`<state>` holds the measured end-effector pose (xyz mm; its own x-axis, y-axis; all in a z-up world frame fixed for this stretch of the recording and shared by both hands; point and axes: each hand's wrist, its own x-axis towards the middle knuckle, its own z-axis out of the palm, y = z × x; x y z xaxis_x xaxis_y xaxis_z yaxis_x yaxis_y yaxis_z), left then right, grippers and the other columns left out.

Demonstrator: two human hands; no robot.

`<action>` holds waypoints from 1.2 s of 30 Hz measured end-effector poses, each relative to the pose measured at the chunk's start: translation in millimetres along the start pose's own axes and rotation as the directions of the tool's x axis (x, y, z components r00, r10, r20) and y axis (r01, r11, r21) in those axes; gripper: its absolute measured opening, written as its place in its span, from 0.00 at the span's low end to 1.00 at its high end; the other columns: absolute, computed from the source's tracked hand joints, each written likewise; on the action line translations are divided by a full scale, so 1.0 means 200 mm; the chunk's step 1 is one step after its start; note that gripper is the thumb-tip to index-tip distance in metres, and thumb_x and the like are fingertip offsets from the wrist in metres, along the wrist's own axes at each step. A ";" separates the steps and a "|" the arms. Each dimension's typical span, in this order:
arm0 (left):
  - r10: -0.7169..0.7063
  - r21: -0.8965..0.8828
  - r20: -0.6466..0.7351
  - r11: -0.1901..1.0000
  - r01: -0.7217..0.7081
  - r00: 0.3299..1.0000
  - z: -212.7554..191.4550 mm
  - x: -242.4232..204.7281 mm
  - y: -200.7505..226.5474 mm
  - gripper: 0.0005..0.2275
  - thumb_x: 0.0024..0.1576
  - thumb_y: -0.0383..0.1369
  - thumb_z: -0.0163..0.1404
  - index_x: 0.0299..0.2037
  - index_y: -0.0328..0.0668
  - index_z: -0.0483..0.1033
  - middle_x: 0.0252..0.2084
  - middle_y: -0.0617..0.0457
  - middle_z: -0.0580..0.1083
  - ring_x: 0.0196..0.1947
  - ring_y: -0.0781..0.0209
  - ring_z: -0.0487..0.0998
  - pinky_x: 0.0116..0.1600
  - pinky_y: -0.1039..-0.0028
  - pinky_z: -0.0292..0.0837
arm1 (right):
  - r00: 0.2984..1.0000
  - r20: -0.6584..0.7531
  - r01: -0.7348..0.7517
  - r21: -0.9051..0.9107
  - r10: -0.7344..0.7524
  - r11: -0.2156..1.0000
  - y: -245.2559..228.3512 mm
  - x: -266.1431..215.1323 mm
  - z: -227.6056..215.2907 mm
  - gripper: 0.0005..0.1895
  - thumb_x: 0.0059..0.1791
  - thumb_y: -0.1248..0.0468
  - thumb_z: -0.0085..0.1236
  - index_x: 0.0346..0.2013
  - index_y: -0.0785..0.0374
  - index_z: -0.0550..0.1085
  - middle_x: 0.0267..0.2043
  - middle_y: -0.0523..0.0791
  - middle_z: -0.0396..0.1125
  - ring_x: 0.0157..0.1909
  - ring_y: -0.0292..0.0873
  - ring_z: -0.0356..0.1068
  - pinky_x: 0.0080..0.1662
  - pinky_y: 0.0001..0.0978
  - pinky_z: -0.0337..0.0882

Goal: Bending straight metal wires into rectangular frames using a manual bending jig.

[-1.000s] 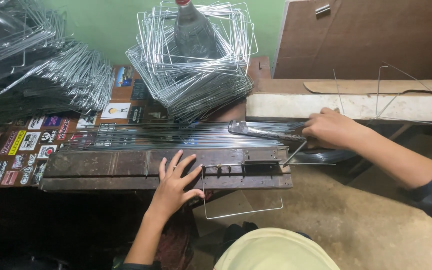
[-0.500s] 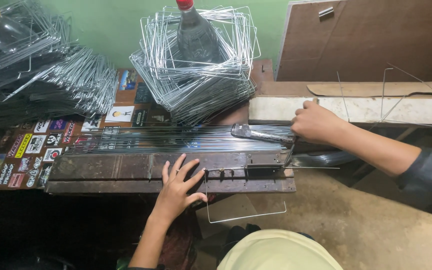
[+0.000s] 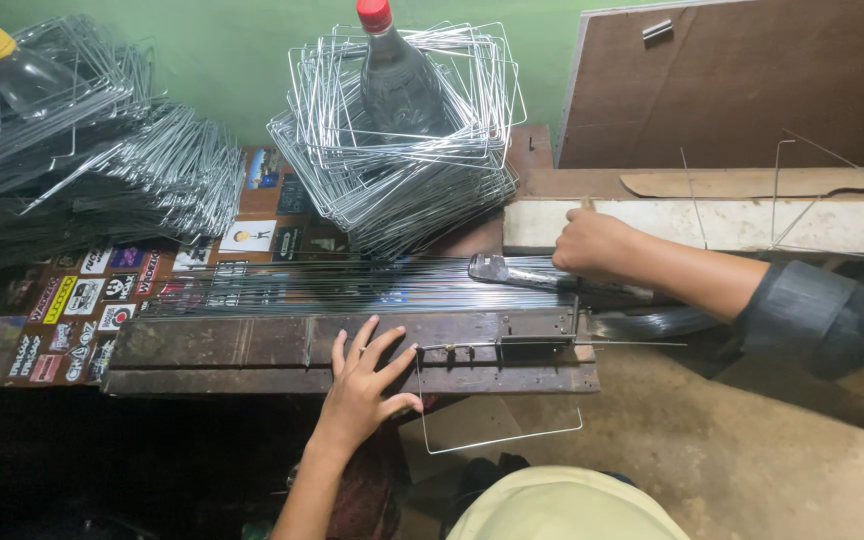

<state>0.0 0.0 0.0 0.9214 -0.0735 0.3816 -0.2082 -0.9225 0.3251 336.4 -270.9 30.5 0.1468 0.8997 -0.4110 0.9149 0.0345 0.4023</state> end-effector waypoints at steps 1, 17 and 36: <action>0.000 0.000 -0.002 1.000 0.000 1.000 0.00 0.00 0.00 0.31 0.39 0.51 0.65 0.54 0.49 0.79 0.65 0.52 0.68 0.71 0.43 0.57 0.69 0.34 0.42 | 1.000 0.000 0.000 -0.002 0.000 1.000 0.00 0.02 0.00 0.05 0.41 0.61 0.60 0.19 0.51 0.76 0.26 0.43 0.75 0.34 0.46 0.76 0.43 0.39 0.66; -0.014 -0.028 -0.013 1.000 0.014 1.000 0.00 0.00 0.00 0.32 0.38 0.51 0.65 0.53 0.49 0.79 0.64 0.52 0.68 0.72 0.42 0.58 0.70 0.35 0.43 | 0.947 0.298 -0.177 0.176 0.119 0.968 -0.01 -0.05 0.13 0.06 0.40 0.64 0.62 0.32 0.53 0.79 0.37 0.43 0.76 0.45 0.47 0.77 0.48 0.42 0.71; -0.021 0.022 0.013 1.000 0.021 1.000 0.00 0.01 0.00 0.33 0.37 0.51 0.65 0.55 0.51 0.78 0.64 0.54 0.69 0.71 0.43 0.59 0.69 0.33 0.45 | 0.833 0.516 -0.429 0.370 0.201 0.824 -0.11 -0.26 0.12 0.13 0.44 0.63 0.59 0.41 0.64 0.80 0.46 0.52 0.75 0.50 0.54 0.77 0.51 0.46 0.76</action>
<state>0.8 -0.3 0.9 0.9298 -0.0592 0.3632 -0.1818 -0.9320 0.3135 316.9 -328.6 23.3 0.5003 0.5315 -0.6835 0.8303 -0.5183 0.2048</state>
